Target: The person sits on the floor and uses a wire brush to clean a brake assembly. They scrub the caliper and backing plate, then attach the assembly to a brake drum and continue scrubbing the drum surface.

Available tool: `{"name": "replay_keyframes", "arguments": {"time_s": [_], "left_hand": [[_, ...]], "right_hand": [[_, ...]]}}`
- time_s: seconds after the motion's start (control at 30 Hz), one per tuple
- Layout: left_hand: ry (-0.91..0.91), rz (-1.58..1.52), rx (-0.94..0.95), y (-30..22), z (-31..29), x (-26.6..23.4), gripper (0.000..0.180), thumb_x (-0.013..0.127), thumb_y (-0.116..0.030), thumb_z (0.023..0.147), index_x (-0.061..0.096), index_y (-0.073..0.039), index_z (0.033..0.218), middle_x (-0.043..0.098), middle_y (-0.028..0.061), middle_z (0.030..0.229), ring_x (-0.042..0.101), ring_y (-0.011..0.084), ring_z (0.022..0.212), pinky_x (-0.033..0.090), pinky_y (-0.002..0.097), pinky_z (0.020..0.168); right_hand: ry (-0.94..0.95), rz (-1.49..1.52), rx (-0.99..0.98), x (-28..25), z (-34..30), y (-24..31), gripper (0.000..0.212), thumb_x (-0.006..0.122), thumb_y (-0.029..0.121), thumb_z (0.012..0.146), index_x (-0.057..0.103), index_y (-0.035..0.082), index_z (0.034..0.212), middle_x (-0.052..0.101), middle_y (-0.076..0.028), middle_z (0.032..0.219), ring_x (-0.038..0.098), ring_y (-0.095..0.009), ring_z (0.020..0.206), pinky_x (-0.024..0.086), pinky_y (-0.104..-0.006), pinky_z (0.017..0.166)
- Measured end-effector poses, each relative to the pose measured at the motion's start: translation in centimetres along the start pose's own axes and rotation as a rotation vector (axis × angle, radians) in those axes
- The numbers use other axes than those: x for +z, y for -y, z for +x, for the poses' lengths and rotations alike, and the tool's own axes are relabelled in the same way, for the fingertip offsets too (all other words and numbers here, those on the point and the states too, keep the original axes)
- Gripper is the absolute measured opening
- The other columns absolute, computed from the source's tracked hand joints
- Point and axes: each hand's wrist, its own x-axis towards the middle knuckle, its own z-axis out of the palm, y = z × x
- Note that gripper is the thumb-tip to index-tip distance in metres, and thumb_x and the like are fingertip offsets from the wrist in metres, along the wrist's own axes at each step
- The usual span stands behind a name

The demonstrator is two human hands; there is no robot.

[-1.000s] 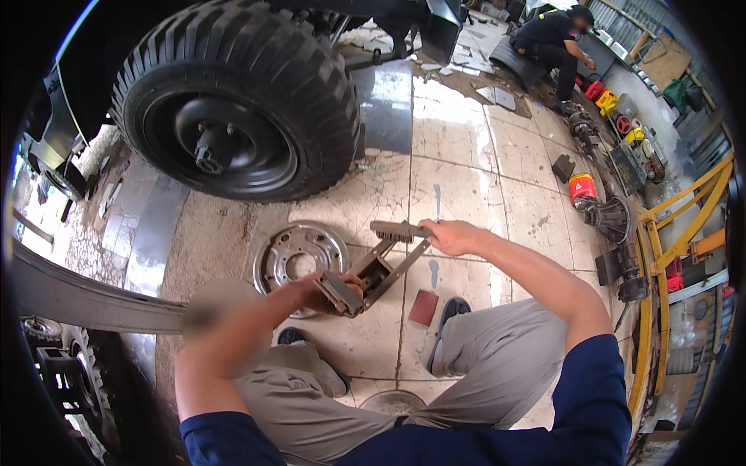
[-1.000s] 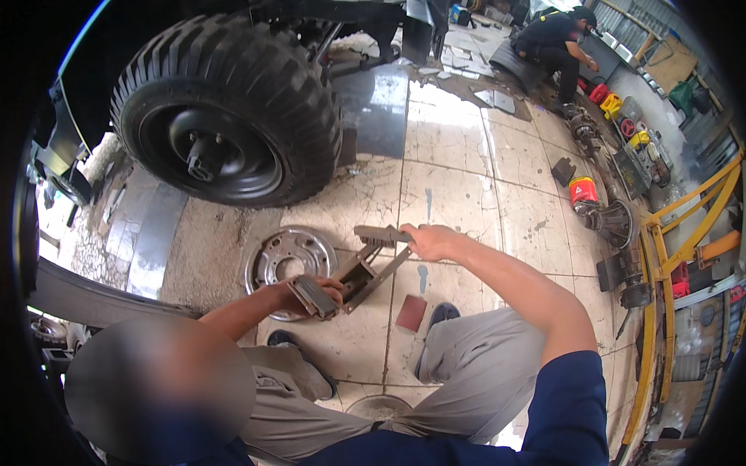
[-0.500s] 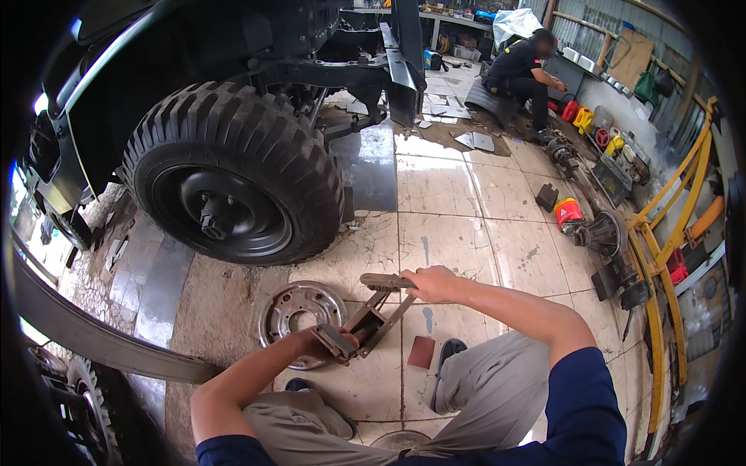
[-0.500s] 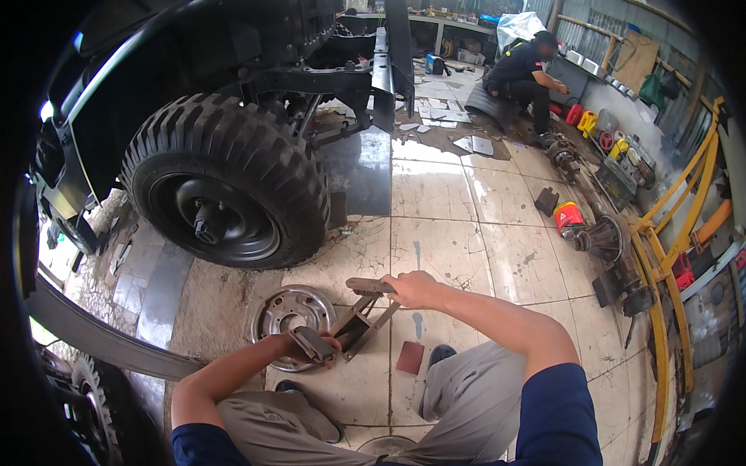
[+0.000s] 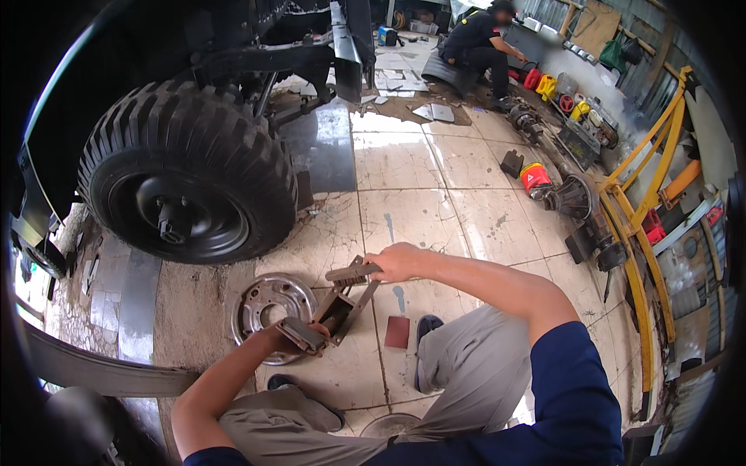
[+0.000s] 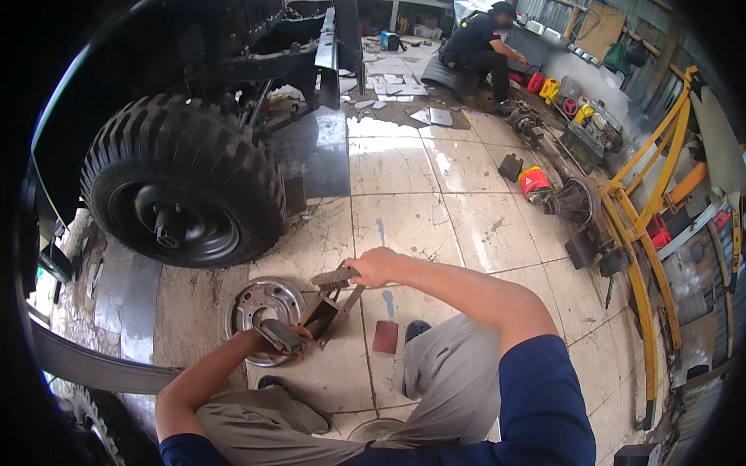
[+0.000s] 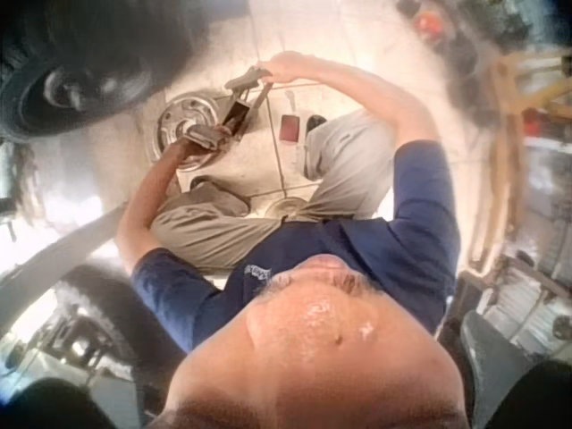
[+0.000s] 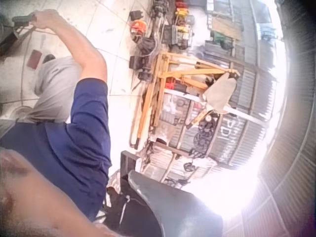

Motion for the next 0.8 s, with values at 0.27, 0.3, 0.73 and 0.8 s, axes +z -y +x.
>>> {"name": "replay_keyframes", "arguments": {"time_s": [0.27, 0.3, 0.73, 0.8], "left_hand": [[0.152, -0.105, -0.179, -1.6, 0.2, -1.1, 0.068, 0.078, -0.045, 0.082, 0.051, -0.011, 0.135, 0.058, 0.01, 0.128, 0.058, 0.0248, 0.115, 0.046, 0.0364, 0.101], [0.065, -0.03, -0.138, -1.6, -0.2, -1.2, 0.069, 0.078, -0.044, 0.083, 0.05, -0.012, 0.136, 0.054, 0.0106, 0.134, 0.056, 0.0262, 0.12, 0.045, 0.0374, 0.104], [-0.47, -0.022, 0.247, 2.1, -0.3, 6.3, 0.038, 0.075, -0.014, 0.08, 0.058, -0.014, 0.114, 0.056, 0.0097, 0.134, 0.051, 0.0271, 0.131, 0.043, 0.041, 0.107], [-0.446, 0.057, 0.235, 2.4, -0.4, 5.1, 0.039, 0.076, -0.012, 0.078, 0.058, -0.013, 0.112, 0.057, 0.0092, 0.133, 0.054, 0.0265, 0.128, 0.044, 0.0403, 0.105]], "right_hand": [[0.099, 0.135, 0.085, 1.2, 0.0, -1.2, 0.051, 0.053, 0.046, 0.094, 0.054, 0.023, 0.139, 0.07, -0.021, 0.1, 0.066, -0.039, 0.098, 0.051, -0.0483, 0.088], [0.121, 0.133, 0.109, 1.0, 0.1, -1.3, 0.05, 0.051, 0.046, 0.096, 0.053, 0.023, 0.141, 0.07, -0.02, 0.102, 0.066, -0.037, 0.1, 0.051, -0.0482, 0.088], [0.181, 0.151, 0.114, 0.1, -0.4, -0.4, 0.047, 0.05, 0.042, 0.098, 0.052, 0.022, 0.141, 0.07, -0.016, 0.107, 0.065, -0.035, 0.101, 0.05, -0.047, 0.089], [0.188, 0.137, 0.133, -0.3, -0.6, -0.4, 0.046, 0.05, 0.042, 0.098, 0.053, 0.022, 0.14, 0.07, -0.015, 0.105, 0.065, -0.035, 0.101, 0.05, -0.047, 0.088]]}}
